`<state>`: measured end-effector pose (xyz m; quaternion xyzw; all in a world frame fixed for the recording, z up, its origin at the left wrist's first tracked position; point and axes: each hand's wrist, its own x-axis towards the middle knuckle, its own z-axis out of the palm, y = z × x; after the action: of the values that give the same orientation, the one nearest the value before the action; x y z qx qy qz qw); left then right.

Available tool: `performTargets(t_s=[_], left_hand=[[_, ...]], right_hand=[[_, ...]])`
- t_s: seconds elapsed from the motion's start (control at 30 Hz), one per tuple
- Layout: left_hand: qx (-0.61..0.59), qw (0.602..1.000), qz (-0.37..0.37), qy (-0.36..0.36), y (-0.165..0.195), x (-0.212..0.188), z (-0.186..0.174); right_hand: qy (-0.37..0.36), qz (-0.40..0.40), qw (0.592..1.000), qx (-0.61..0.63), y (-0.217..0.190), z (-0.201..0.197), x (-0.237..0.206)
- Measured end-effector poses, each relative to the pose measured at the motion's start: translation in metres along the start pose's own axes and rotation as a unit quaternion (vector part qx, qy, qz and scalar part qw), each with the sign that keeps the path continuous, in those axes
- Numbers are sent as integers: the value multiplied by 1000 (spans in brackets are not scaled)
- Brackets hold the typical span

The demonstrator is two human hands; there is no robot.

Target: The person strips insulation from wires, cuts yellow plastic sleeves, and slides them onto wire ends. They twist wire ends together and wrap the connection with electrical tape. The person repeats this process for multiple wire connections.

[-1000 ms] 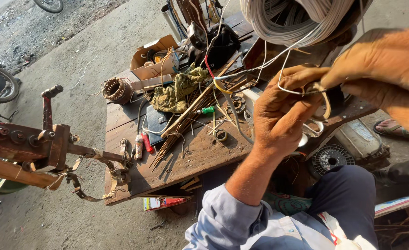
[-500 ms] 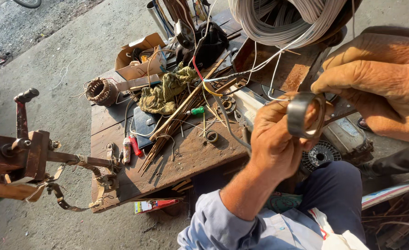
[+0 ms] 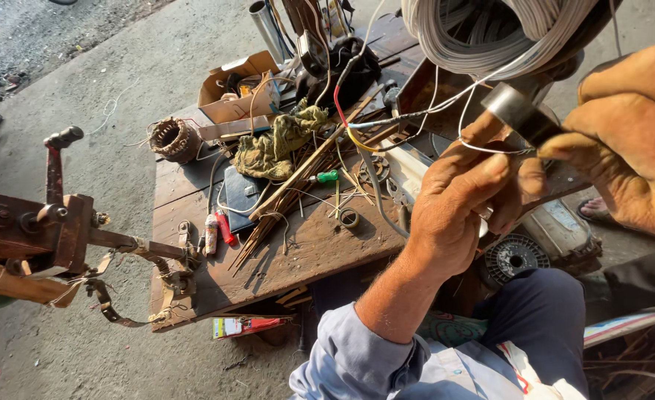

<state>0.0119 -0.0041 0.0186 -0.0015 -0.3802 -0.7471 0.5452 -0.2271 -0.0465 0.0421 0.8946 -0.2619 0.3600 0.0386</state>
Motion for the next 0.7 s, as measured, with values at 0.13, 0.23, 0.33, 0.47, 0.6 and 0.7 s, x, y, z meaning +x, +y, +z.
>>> performTargets(t_s=[0.13, 0.23, 0.33, 0.47, 0.6, 0.7], left_hand=[[65, 995, -22, 68, -1, 3, 7], [43, 998, 33, -15, -9, -2, -1], [102, 994, 12, 37, -17, -6, -15], [177, 978, 59, 95, -19, -7, -25], [196, 973, 67, 106, -8, -14, -22], [180, 978, 50, 94, -1, -25, -16]], right_hand=[[42, 325, 891, 314, 6, 29, -2], [175, 528, 581, 594, 15, 45, -1], [11, 281, 944, 170, 10, 32, -8], [-10, 255, 948, 192, -8, 14, 0], [20, 435, 829, 351, -30, 15, 19], [27, 316, 901, 297, -45, 18, 21]])
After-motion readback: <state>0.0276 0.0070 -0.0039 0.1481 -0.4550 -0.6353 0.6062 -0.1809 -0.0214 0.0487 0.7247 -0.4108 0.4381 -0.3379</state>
